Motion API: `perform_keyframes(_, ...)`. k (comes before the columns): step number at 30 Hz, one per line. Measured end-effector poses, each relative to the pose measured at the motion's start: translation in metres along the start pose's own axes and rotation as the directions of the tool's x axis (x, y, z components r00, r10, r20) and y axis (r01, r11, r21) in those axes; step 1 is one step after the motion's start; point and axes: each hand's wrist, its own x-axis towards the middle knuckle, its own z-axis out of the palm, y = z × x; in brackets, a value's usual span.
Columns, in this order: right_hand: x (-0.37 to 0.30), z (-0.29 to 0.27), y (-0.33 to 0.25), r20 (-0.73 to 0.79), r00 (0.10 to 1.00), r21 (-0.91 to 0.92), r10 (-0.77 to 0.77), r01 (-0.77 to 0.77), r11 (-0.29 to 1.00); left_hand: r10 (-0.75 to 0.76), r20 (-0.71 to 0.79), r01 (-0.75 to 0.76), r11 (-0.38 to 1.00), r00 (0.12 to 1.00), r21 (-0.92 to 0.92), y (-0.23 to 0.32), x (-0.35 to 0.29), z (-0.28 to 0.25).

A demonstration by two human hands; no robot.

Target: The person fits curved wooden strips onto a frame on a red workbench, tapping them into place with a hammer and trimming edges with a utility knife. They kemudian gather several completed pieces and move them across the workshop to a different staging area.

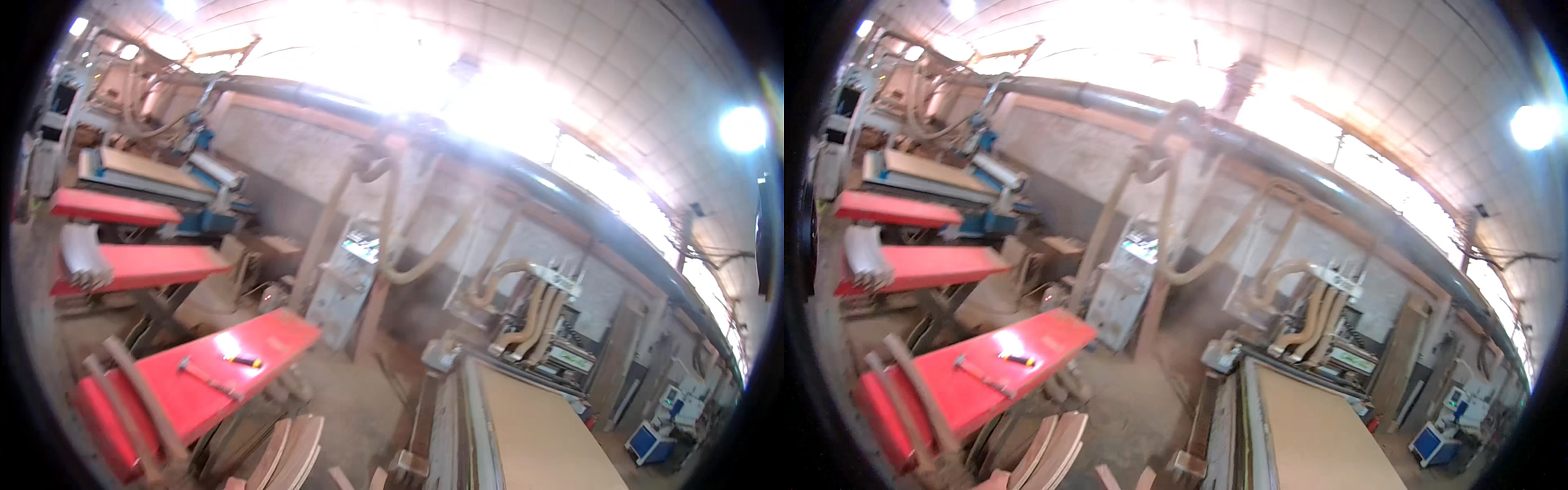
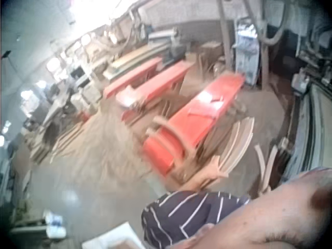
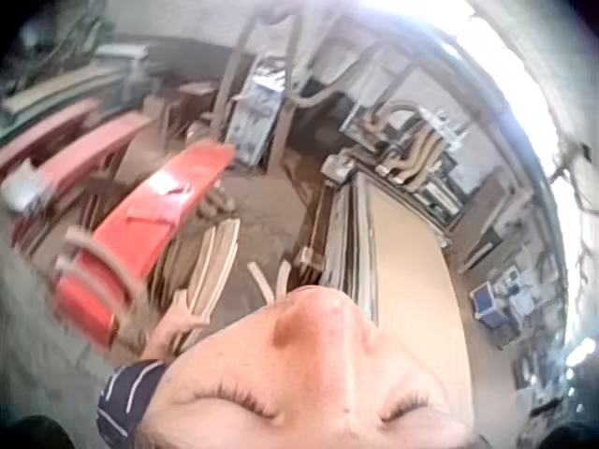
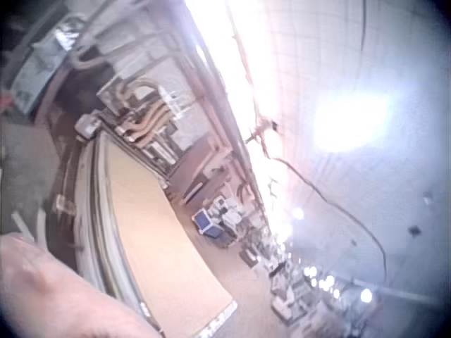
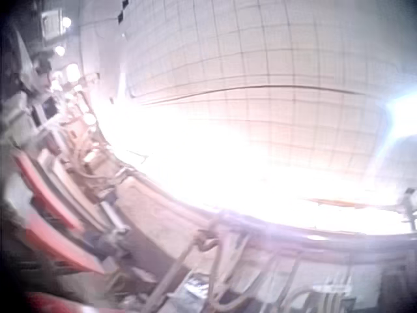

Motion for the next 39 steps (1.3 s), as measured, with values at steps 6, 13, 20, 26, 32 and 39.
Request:
perform_keyframes(6,0.135,-0.046,0.018,0.009,1.000,0.048,-0.026,0.025,0.999,-0.030,-0.138,-0.018,0.941,0.990,-0.337,0.038,0.099,0.020)
perform_keyframes(13,0.244,-0.084,0.097,0.103,0.994,0.150,0.026,-0.041,0.988,-0.122,-0.233,0.034,0.937,0.965,-0.349,0.114,0.233,0.089)
perform_keyframes(20,0.345,-0.040,0.076,0.171,0.983,0.344,-0.064,0.001,0.939,-0.075,-0.359,-0.042,0.951,0.930,-0.307,0.117,0.300,0.049)
perform_keyframes(26,0.417,-0.021,0.047,0.325,0.943,0.429,-0.071,-0.080,0.900,-0.341,-0.403,0.041,0.804,0.849,-0.594,0.076,0.366,0.073)
perform_keyframes(32,0.521,-0.013,0.007,0.423,0.904,0.306,-0.068,-0.072,0.949,-0.458,-0.453,0.212,0.843,0.765,-0.495,0.158,0.465,0.057)
perform_keyframes(39,0.660,0.016,0.045,0.393,0.854,0.565,-0.342,0.069,0.822,-0.540,-0.667,0.453,0.831,0.513,-0.325,0.100,0.573,0.124)
